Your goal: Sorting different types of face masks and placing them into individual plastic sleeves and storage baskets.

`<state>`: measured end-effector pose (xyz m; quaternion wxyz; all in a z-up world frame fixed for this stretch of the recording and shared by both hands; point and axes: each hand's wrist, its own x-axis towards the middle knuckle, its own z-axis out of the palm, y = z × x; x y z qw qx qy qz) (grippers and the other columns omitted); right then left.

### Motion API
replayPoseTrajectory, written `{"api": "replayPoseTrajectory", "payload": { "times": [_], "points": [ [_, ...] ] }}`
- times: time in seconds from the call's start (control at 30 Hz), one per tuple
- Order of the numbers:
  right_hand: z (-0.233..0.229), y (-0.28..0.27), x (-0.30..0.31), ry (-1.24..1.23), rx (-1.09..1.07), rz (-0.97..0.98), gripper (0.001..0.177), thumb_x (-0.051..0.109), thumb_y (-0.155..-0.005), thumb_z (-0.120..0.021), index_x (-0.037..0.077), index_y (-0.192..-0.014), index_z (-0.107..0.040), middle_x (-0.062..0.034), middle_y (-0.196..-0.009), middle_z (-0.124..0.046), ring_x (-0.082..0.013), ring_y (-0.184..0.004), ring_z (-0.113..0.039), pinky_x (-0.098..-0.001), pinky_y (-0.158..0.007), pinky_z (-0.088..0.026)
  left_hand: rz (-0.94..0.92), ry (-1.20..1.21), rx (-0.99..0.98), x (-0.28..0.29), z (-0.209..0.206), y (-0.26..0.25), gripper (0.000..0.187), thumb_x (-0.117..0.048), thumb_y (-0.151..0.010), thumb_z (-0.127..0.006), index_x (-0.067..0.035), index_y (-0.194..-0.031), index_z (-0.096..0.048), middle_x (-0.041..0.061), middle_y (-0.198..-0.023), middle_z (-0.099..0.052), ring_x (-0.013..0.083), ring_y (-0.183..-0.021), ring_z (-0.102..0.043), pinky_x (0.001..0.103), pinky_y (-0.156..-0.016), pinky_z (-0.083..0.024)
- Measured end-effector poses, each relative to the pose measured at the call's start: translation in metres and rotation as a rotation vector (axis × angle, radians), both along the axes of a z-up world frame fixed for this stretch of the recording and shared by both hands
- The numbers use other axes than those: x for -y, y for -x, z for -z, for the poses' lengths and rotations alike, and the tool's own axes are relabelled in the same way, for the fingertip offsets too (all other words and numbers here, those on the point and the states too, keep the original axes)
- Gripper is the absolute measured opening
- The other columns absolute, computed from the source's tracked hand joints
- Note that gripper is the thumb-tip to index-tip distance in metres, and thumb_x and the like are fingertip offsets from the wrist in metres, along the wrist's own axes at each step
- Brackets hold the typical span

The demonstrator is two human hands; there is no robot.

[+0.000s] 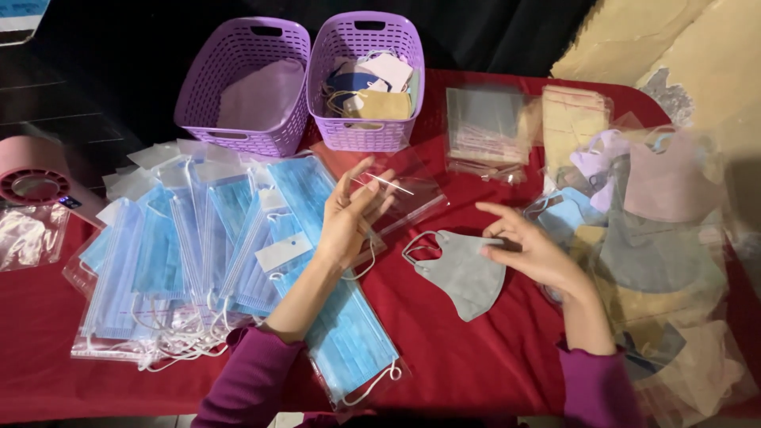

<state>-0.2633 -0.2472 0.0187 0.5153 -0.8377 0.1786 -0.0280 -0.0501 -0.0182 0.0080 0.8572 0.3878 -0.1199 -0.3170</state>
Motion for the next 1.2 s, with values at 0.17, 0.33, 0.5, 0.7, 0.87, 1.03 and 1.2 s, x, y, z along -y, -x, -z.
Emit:
{"api": "replayPoseTrajectory", "payload": {
  "times": [0.17, 0.33, 0.5, 0.7, 0.87, 1.03, 1.2],
  "points": [
    [0.018, -0.013, -0.026, 0.151, -0.055, 0.004, 0.057, 0.024, -0.077, -0.089, 0.015, -0.131, -0.073, -0.011, -0.109, -0.08, -0.0242, -0.111, -0.071, -0.036, -0.099, -0.053, 0.002, 0.019, 0.0, 0.002, 0.004, 0.001, 0.049, -0.011, -0.095, -0.068, -0.016, -0.143, -0.056, 0.024, -0.127, -0.069, 0.0347, -0.115, -0.069, 0.043, -0.098, -0.057],
    [0.034, -0.01, -0.027, 0.231, -0.064, -0.012, 0.036, 0.021, -0.076, -0.09, 0.018, -0.111, -0.083, -0.001, -0.102, -0.084, -0.012, -0.104, -0.074, -0.0309, -0.094, -0.055, -0.017, 0.027, 0.0, 0.0, 0.002, 0.002, 0.048, -0.01, -0.096, -0.068, -0.016, -0.142, -0.056, 0.024, -0.126, -0.069, 0.0348, -0.114, -0.069, 0.043, -0.097, -0.057],
    [0.062, -0.008, -0.015, 0.032, 0.38, 0.12, 0.034, 0.005, -0.076, -0.091, 0.0, -0.107, -0.077, 0.0009, -0.09, -0.072, -0.0089, -0.09, -0.059, -0.0303, -0.09, -0.054, -0.047, 0.038, 0.019, 0.001, -0.004, 0.006, 0.049, -0.012, -0.096, -0.067, -0.016, -0.144, -0.055, 0.024, -0.128, -0.068, 0.0383, -0.118, -0.066, 0.045, -0.101, -0.055],
    [0.045, -0.03, -0.047, 0.05, 0.393, 0.309, 0.023, 0.024, -0.084, -0.089, 0.02, -0.105, -0.08, 0.0088, -0.082, -0.074, 0.0008, -0.074, -0.062, -0.0209, -0.071, -0.055, -0.066, 0.069, -0.004, 0.003, -0.003, 0.012, 0.05, -0.014, -0.098, -0.067, -0.015, -0.145, -0.052, 0.026, -0.132, -0.065, 0.0418, -0.119, -0.064, 0.043, -0.096, -0.057],
    [0.045, -0.033, -0.058, -0.049, 0.383, 0.411, 0.023, 0.019, -0.087, -0.087, 0.012, -0.106, -0.079, 0.0029, -0.086, -0.075, -0.0016, -0.081, -0.061, -0.0232, -0.079, -0.056, -0.061, 0.058, 0.021, 0.003, -0.006, 0.018, 0.05, -0.016, -0.098, -0.066, -0.015, -0.146, -0.052, 0.028, -0.133, -0.064, 0.0426, -0.121, -0.063, 0.046, -0.098, -0.055],
    [0.051, -0.034, -0.052, -0.112, 0.359, 0.517, 0.023, 0.021, -0.088, -0.086, 0.01, -0.107, -0.078, 0.0014, -0.085, -0.072, -0.0053, -0.08, -0.059, -0.0238, -0.078, -0.055, -0.055, 0.08, 0.051, 0.005, -0.008, 0.022, 0.05, -0.016, -0.099, -0.065, -0.016, -0.147, -0.051, 0.026, -0.133, -0.065, 0.041, -0.12, -0.065, 0.049, -0.102, -0.053],
    [0.044, -0.038, -0.062, -0.238, 0.325, 0.604, 0.031, 0.023, -0.086, -0.087, 0.007, -0.111, -0.078, -0.0028, -0.09, -0.073, -0.008, -0.084, -0.063, -0.0245, -0.082, -0.055, -0.031, 0.082, 0.05, 0.008, -0.004, 0.027, 0.051, -0.016, -0.098, -0.066, -0.014, -0.146, -0.05, 0.028, -0.135, -0.063, 0.0431, -0.121, -0.063, 0.054, -0.104, -0.052]
  ]
}}
